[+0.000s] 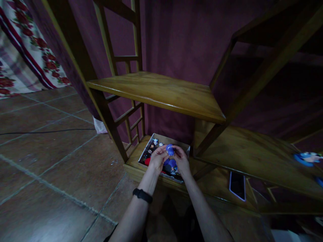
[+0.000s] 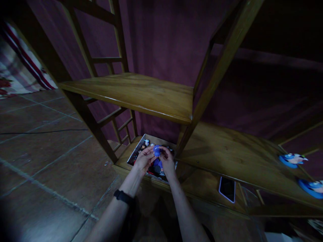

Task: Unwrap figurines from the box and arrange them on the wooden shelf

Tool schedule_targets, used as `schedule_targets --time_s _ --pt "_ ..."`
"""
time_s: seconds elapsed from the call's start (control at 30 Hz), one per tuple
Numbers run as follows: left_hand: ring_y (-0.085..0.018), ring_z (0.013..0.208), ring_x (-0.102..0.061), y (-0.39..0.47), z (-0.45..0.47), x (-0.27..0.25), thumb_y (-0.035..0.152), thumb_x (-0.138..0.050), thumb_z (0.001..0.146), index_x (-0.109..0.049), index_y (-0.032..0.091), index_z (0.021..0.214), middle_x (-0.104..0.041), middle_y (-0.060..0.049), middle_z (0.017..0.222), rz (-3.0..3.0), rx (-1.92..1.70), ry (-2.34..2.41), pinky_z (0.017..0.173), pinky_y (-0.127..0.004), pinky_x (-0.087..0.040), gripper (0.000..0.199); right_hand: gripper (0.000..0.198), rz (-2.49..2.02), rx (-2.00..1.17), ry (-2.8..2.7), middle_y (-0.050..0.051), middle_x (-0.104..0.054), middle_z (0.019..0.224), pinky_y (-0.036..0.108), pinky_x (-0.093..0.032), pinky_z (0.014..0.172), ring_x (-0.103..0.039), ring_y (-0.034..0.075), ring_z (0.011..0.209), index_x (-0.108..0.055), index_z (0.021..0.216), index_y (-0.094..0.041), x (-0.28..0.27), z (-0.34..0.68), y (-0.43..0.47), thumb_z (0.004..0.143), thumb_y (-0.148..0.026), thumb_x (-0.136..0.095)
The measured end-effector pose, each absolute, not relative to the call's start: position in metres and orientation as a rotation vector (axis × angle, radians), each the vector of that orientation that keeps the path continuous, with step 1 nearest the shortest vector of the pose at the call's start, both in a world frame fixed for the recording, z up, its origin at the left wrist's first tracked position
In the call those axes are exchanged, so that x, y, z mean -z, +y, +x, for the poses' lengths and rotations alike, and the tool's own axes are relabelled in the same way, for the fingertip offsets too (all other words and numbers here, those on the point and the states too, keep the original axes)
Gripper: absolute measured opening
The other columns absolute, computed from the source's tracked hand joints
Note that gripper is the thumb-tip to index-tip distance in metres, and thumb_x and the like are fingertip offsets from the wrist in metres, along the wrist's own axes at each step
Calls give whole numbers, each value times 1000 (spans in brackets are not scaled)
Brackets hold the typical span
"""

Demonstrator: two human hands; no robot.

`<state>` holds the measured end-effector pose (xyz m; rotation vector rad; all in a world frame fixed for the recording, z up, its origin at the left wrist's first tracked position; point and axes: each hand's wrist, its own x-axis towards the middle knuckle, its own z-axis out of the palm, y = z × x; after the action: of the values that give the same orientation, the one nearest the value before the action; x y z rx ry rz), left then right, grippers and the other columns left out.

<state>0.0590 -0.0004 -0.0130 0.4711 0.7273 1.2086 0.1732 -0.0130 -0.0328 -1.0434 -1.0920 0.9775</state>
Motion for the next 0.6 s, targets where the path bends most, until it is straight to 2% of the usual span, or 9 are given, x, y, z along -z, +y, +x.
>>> schedule_targets --time_s 0.2,0.33,0.6 --pt "-13 69 -63 -2 60 13 2 -67 62 -63 10 86 -67 -7 76 481 -1206 770 70 -27 -52 26 29 -1136 -948 -1134 1 -64 99 31 -46 80 -59 18 89 -59 96 -24 32 175 -14 68 -31 -63" --pt "-12 63 -62 -4 63 13 5 -68 63 -64 10 81 -66 -6 73 474 -1187 856 65 -24 -52 20 28 -1172 -1027 -1071 2 -66 95 31 -47 77 -60 18 85 -60 95 -23 37 175 -13 69 -34 -61" --pt "-9 56 -60 -5 65 12 2 -66 63 -63 11 87 -64 -3 68 480 -1161 944 58 -20 -51 26 33 -1086 -1258 -884 4 -68 93 34 -49 75 -63 21 84 -63 93 -20 43 173 -14 65 -37 -66"
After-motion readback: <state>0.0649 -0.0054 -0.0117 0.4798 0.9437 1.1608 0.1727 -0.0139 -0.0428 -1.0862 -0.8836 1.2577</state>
